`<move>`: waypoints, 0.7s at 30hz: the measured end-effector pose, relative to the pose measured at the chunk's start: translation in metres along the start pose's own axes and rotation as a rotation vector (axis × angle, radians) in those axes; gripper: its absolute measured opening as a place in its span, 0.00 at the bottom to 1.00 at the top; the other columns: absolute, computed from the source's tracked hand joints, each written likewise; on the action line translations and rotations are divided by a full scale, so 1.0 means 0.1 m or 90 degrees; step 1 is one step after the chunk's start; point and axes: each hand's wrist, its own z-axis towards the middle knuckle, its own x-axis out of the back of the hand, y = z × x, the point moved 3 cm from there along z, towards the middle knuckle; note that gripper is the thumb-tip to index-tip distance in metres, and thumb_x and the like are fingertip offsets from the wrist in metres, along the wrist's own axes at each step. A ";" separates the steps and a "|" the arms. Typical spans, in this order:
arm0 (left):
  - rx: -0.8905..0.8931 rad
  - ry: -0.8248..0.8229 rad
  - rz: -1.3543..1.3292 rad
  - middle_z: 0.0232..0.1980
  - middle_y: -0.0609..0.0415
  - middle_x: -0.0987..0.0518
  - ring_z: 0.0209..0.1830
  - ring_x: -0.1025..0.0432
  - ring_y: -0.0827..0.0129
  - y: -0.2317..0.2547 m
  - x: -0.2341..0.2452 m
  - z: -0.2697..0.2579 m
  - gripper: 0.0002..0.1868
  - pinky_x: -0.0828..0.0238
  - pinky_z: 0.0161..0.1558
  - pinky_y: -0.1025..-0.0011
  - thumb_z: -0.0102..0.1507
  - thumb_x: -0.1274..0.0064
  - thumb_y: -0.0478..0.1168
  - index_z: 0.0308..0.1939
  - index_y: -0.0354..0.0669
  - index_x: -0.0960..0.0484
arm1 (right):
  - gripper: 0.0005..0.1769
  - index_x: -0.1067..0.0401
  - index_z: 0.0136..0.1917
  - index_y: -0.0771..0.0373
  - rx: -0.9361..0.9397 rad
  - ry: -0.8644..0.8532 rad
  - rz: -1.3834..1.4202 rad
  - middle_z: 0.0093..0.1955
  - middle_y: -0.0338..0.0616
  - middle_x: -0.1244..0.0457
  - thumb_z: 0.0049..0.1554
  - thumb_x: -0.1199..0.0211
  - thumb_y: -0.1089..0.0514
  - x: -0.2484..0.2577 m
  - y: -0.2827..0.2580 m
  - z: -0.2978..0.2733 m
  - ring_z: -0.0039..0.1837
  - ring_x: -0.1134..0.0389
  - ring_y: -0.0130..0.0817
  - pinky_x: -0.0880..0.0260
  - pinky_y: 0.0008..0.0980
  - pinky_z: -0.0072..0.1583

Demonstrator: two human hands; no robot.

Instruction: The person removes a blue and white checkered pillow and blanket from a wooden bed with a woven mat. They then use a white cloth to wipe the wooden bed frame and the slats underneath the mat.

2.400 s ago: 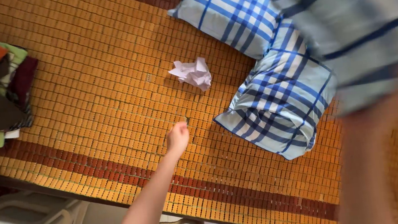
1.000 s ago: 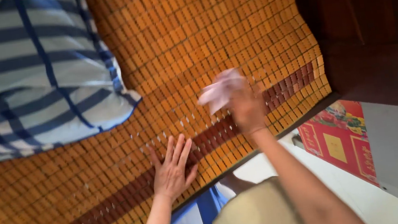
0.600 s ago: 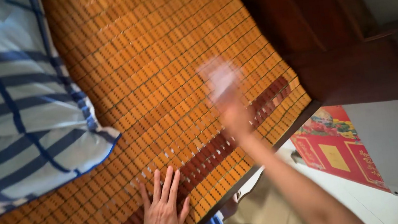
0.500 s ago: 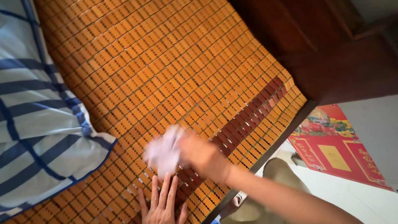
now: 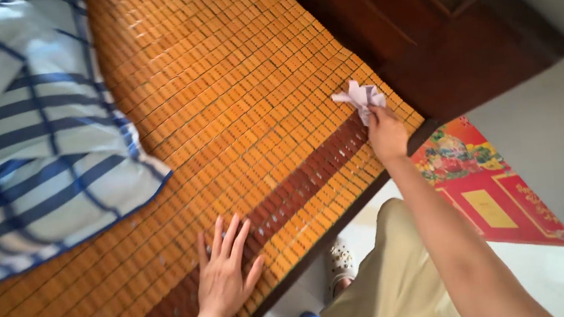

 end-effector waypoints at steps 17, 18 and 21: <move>0.127 -0.012 0.103 0.38 0.43 0.17 0.38 0.19 0.47 0.53 0.02 0.03 0.05 0.22 0.35 0.52 0.68 0.56 0.36 0.47 0.42 0.27 | 0.13 0.24 0.43 0.68 -0.189 -0.003 0.608 0.39 0.39 0.33 0.58 0.32 0.54 0.98 -1.05 -1.44 0.41 0.39 0.23 0.37 0.28 0.44; 0.132 -0.008 0.104 0.38 0.43 0.17 0.38 0.19 0.47 0.41 0.17 0.08 0.05 0.22 0.35 0.52 0.68 0.56 0.36 0.47 0.42 0.27 | 0.13 0.24 0.43 0.68 -0.183 -0.007 0.610 0.39 0.39 0.33 0.58 0.32 0.54 1.09 -0.93 -1.42 0.41 0.39 0.23 0.37 0.28 0.44; 0.183 0.149 0.032 0.35 0.39 0.19 0.34 0.19 0.46 -0.02 0.69 0.25 0.09 0.21 0.32 0.54 0.68 0.55 0.40 0.40 0.38 0.25 | 0.07 0.24 0.45 0.64 -0.202 0.093 0.614 0.43 0.37 0.31 0.59 0.33 0.58 1.43 -0.55 -1.23 0.44 0.34 0.20 0.33 0.23 0.47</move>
